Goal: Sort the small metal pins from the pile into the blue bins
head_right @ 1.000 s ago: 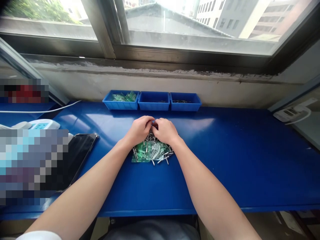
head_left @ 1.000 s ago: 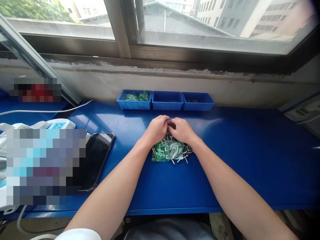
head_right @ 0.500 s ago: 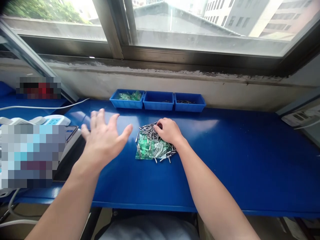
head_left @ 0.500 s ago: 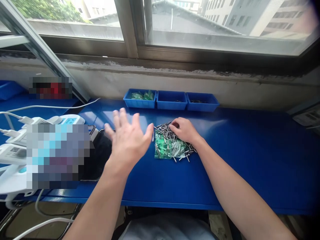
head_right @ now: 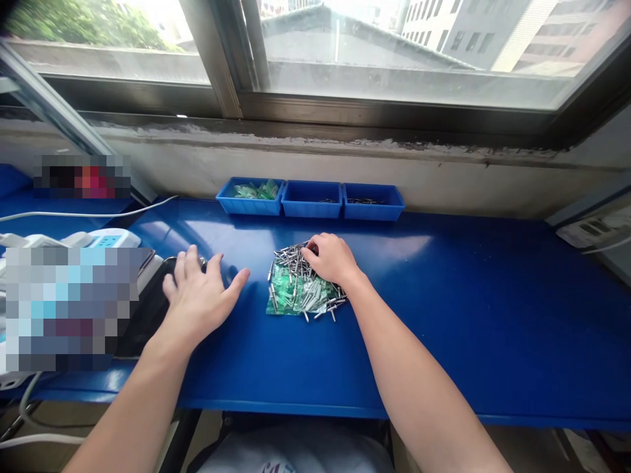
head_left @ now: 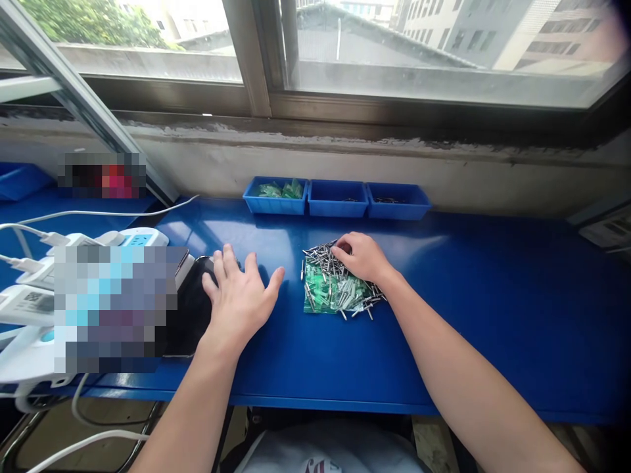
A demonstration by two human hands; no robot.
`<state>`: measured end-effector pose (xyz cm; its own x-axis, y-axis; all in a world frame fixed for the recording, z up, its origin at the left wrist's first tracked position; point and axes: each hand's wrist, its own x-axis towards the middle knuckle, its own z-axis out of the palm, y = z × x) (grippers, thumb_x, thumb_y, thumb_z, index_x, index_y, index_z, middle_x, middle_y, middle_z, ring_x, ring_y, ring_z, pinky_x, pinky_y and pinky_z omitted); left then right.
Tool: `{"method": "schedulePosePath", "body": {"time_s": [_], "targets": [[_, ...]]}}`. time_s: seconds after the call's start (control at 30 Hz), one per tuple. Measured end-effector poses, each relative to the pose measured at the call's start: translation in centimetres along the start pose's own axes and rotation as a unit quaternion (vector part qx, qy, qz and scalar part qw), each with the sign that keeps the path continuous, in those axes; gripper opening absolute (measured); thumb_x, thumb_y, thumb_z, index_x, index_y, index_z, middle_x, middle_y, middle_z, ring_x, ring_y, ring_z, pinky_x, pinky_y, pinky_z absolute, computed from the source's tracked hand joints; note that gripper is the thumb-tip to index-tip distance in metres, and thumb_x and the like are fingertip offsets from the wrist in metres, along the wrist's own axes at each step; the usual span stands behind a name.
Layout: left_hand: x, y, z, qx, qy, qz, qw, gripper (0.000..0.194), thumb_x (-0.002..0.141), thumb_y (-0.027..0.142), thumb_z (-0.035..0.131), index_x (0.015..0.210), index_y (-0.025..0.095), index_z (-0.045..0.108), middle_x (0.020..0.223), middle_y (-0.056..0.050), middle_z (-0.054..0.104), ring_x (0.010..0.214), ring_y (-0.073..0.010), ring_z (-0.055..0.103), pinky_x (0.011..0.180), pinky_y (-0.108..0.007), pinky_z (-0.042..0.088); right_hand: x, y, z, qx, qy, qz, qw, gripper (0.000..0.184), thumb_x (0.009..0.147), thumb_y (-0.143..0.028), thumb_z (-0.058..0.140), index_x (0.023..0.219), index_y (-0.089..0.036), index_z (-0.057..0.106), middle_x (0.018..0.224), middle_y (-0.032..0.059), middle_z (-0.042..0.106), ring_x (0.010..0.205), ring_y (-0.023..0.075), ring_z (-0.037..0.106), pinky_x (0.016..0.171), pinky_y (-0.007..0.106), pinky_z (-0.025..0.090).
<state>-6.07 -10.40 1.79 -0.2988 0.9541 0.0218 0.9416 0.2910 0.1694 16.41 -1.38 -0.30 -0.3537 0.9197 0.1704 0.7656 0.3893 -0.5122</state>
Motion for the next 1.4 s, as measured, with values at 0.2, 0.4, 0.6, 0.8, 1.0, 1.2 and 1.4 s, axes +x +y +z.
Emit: {"method": "schedulePosePath", "body": {"time_s": [0.2, 0.4, 0.6, 0.8, 1.0, 1.2, 1.4], "targets": [[-0.1, 0.5, 0.1, 0.022, -0.004, 0.012, 1.0, 0.072, 0.083, 0.061, 0.029, 0.135, 0.012, 0.04, 0.15, -0.019, 0.013, 0.136, -0.0404, 0.007, 0.103, -0.063, 0.013, 0.0, -0.1, 0.0, -0.004, 0.002, 0.0, 1.0, 0.027, 0.086, -0.039, 0.046, 0.079, -0.019, 0.062, 0.081, 0.0048, 0.061, 0.077, 0.0166, 0.052, 0.064, 0.027, 0.035], [-0.7, 1.5, -0.1, 0.027, 0.009, 0.083, 0.996, 0.068, 0.083, 0.059, 0.034, 0.133, 0.013, 0.042, 0.149, -0.017, 0.018, 0.136, -0.0378, 0.013, 0.106, -0.054, 0.018, 0.0, -0.2, -0.1, -0.007, -0.001, 0.005, 1.0, 0.026, 0.085, -0.038, 0.046, 0.078, -0.018, 0.062, 0.08, 0.0052, 0.061, 0.076, 0.0169, 0.052, 0.064, 0.026, 0.035], [0.1, 4.0, -1.4, -0.011, -0.003, 0.182, 0.983, 0.05, 0.087, 0.047, 0.036, 0.12, 0.015, 0.055, 0.137, -0.015, 0.041, 0.128, -0.0332, 0.034, 0.103, -0.047, 0.029, 0.2, 0.3, 0.4, 0.004, 0.027, -0.013, 1.0, 0.027, 0.085, -0.038, 0.046, 0.078, -0.018, 0.064, 0.078, 0.0051, 0.062, 0.075, 0.0169, 0.054, 0.066, 0.026, 0.037], [3.3, 7.0, -4.4, -0.182, 0.053, 0.239, 0.952, 0.034, 0.084, 0.036, 0.047, 0.107, 0.018, 0.064, 0.109, -0.007, 0.063, 0.103, -0.0229, 0.055, 0.094, -0.033, 0.042, -0.1, 0.4, 0.0, 0.073, 0.13, 0.002, 0.989, 0.03, 0.085, -0.037, 0.043, 0.074, -0.016, 0.063, 0.069, 0.0024, 0.062, 0.065, 0.0143, 0.053, 0.063, 0.025, 0.037], [6.1, 7.9, -3.3, -0.308, 0.052, 0.242, 0.919, 0.027, 0.079, 0.033, 0.054, 0.095, 0.016, 0.068, 0.09, -0.006, 0.069, 0.084, -0.0174, 0.062, 0.08, -0.026, 0.048, -0.4, 0.8, -1.0, 0.155, 0.171, 0.033, 0.973, 0.031, 0.08, -0.04, 0.047, 0.074, -0.015, 0.064, 0.065, 0.0014, 0.062, 0.06, 0.0131, 0.052, 0.059, 0.024, 0.039], [7.9, 7.4, -0.2, -0.269, -0.01, 0.266, 0.925, 0.026, 0.075, 0.029, 0.056, 0.092, 0.017, 0.07, 0.089, -0.005, 0.07, 0.083, -0.0183, 0.063, 0.076, -0.024, 0.047, -0.2, 1.4, -1.2, 0.15, 0.19, 0.032, 0.97, 0.03, 0.08, -0.038, 0.047, 0.08, -0.015, 0.067, 0.075, 0.0035, 0.067, 0.068, 0.0151, 0.058, 0.067, 0.026, 0.044], [8.6, 7.7, 2.2, -0.235, -0.01, 0.25, 0.939, 0.028, 0.077, 0.025, 0.049, 0.092, 0.015, 0.071, 0.093, -0.009, 0.07, 0.09, -0.0232, 0.062, 0.081, -0.026, 0.046, 0.7, 1.9, 0.1, 0.007, 0.079, -0.084, 0.993, 0.034, 0.079, -0.016, 0.047, 0.106, -0.022, 0.067, 0.111, 0.0033, 0.065, 0.106, 0.019, 0.053, 0.096, 0.034, 0.039]]}}
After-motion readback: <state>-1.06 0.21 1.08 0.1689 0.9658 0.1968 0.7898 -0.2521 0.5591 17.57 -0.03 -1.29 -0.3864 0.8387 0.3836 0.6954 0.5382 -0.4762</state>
